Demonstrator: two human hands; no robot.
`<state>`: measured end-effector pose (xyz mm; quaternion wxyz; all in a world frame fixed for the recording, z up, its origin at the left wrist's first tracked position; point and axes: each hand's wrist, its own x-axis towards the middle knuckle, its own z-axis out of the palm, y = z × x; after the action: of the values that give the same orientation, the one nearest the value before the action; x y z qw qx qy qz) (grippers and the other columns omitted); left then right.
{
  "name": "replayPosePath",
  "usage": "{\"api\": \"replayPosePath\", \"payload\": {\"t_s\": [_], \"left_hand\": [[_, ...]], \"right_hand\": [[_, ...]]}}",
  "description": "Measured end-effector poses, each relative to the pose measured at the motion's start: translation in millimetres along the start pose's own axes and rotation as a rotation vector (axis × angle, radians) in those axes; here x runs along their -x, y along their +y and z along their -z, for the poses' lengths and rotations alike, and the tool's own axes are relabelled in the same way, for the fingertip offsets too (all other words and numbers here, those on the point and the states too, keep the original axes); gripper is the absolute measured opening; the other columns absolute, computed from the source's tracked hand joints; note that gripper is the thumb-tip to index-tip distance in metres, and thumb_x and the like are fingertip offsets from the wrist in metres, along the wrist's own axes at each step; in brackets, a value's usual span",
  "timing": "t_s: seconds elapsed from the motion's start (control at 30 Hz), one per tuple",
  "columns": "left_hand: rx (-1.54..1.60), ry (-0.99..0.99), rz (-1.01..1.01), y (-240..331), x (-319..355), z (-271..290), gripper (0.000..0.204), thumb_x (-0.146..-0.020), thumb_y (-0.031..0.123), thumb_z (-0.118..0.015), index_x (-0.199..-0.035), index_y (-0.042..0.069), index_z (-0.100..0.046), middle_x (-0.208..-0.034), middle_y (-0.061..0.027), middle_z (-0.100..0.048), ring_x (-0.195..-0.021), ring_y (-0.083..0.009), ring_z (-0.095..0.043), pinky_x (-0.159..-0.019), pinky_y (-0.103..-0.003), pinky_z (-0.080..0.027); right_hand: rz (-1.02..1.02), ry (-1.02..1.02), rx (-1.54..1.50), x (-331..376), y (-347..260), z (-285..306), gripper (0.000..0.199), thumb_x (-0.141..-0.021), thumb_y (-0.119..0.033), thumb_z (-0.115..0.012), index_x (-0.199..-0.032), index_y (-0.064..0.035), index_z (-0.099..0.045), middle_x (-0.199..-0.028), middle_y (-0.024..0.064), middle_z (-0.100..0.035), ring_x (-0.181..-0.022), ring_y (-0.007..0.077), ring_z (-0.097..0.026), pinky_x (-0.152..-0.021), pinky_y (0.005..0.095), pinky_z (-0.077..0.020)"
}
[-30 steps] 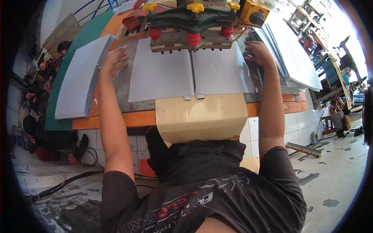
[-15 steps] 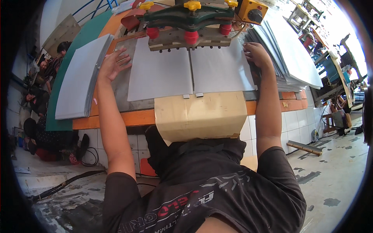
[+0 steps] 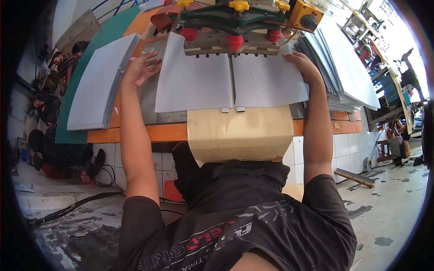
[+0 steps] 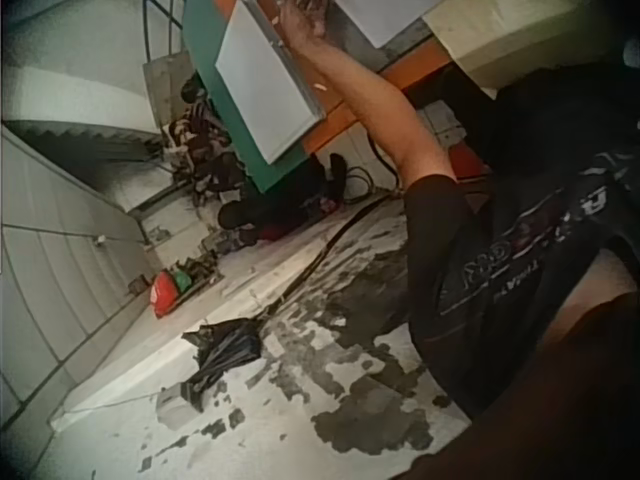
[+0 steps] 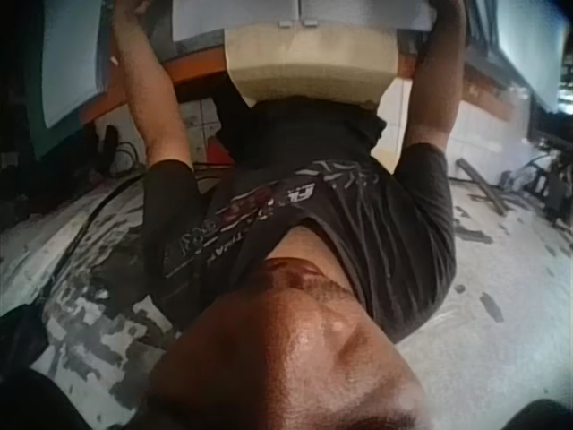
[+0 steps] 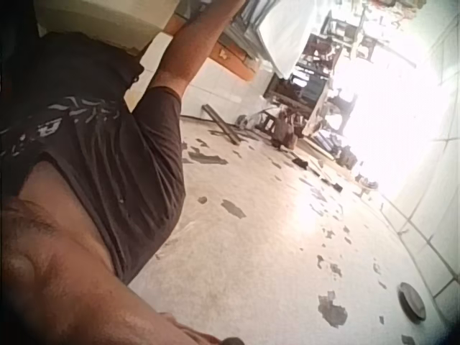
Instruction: The person places a large white sheet onto a machine bed, aligns it, and operates a foot pedal to bring down a central blade or press, then removes the sheet and stacks it.
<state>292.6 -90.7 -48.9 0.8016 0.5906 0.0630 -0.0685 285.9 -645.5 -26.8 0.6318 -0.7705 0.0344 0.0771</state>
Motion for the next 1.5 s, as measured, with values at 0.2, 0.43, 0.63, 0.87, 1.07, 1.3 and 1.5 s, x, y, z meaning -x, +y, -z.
{"api": "replayPosePath", "payload": {"t_s": [0.2,0.43,0.63,0.87,1.07,1.3,1.5], "left_hand": [[-0.076,-0.041,-0.037,-9.6,-10.4,1.0,0.041,-0.098,0.030,-0.071,-0.125,0.001,-0.063,-0.122,-0.0120,-0.063,-0.114,-0.0233,-0.062,-0.095,-0.036,-0.055],[-0.280,-0.011,0.032,-15.0,-1.0,-28.6,0.055,-0.099,0.048,-0.067,-0.124,-0.001,-0.068,-0.113,-0.0115,-0.071,-0.103,-0.0193,-0.066,-0.091,-0.033,-0.052],[-0.677,0.060,-0.132,-14.1,9.9,-49.2,0.054,-0.097,0.045,-0.070,-0.117,-0.005,-0.071,-0.107,-0.0111,-0.072,-0.093,-0.0170,-0.068,-0.083,-0.030,-0.052],[-0.498,0.145,-0.243,-20.8,0.4,-45.7,0.044,-0.096,0.034,-0.073,-0.123,-0.001,-0.066,-0.099,-0.0037,-0.069,-0.083,-0.0124,-0.067,-0.073,-0.026,-0.052],[-0.199,0.020,-0.173,-12.1,14.5,-61.2,0.053,-0.091,0.033,-0.076,-0.128,-0.002,-0.064,-0.114,-0.0138,-0.068,-0.106,-0.0221,-0.065,-0.090,-0.035,-0.051],[-0.710,0.198,-0.264,-24.3,-1.8,-49.1,0.054,-0.091,0.035,-0.076,-0.128,-0.004,-0.066,-0.125,-0.0211,-0.067,-0.118,-0.0265,-0.062,-0.100,-0.038,-0.047],[-0.475,0.200,-0.221,-21.4,-0.5,-53.3,0.062,-0.090,0.039,-0.076,-0.131,-0.007,-0.064,-0.129,-0.0228,-0.065,-0.124,-0.0274,-0.058,-0.106,-0.038,-0.042]], "right_hand": [[-0.014,-0.069,-0.014,-3.7,3.1,-0.3,0.046,-0.094,-0.024,-0.071,-0.128,0.0053,-0.059,-0.107,0.0130,-0.072,-0.086,0.0175,-0.071,-0.077,0.0317,-0.0598],[-0.024,-0.065,-0.013,-2.7,4.3,2.1,0.046,-0.094,-0.023,-0.070,-0.130,0.0035,-0.059,-0.111,0.0118,-0.071,-0.089,0.0176,-0.072,-0.079,0.0316,-0.0597],[-0.039,-0.031,-0.011,-7.1,10.6,5.7,0.049,-0.093,-0.023,-0.070,-0.131,0.0050,-0.056,-0.111,0.0154,-0.070,-0.090,0.0202,-0.073,-0.075,0.0353,-0.0619],[-0.048,-0.021,0.030,-2.6,5.4,-1.2,0.052,-0.094,-0.025,-0.071,-0.132,0.0059,-0.055,-0.114,0.0177,-0.070,-0.091,0.0234,-0.073,-0.076,0.0357,-0.0618],[-0.035,-0.046,0.030,-11.7,14.2,6.3,0.056,-0.093,-0.024,-0.072,-0.135,0.0076,-0.052,-0.115,0.0199,-0.069,-0.094,0.0240,-0.073,-0.078,0.0354,-0.0619],[-0.047,-0.005,0.060,-9.6,12.7,4.6,0.064,-0.093,-0.024,-0.071,-0.142,0.0094,-0.045,-0.118,0.0210,-0.068,-0.095,0.0243,-0.073,-0.078,0.0361,-0.0619],[-0.059,0.049,0.072,-3.8,8.7,-0.2,0.048,-0.093,-0.023,-0.072,-0.131,0.0038,-0.058,-0.109,0.0105,-0.072,-0.086,0.0165,-0.072,-0.074,0.0301,-0.0598]]}}
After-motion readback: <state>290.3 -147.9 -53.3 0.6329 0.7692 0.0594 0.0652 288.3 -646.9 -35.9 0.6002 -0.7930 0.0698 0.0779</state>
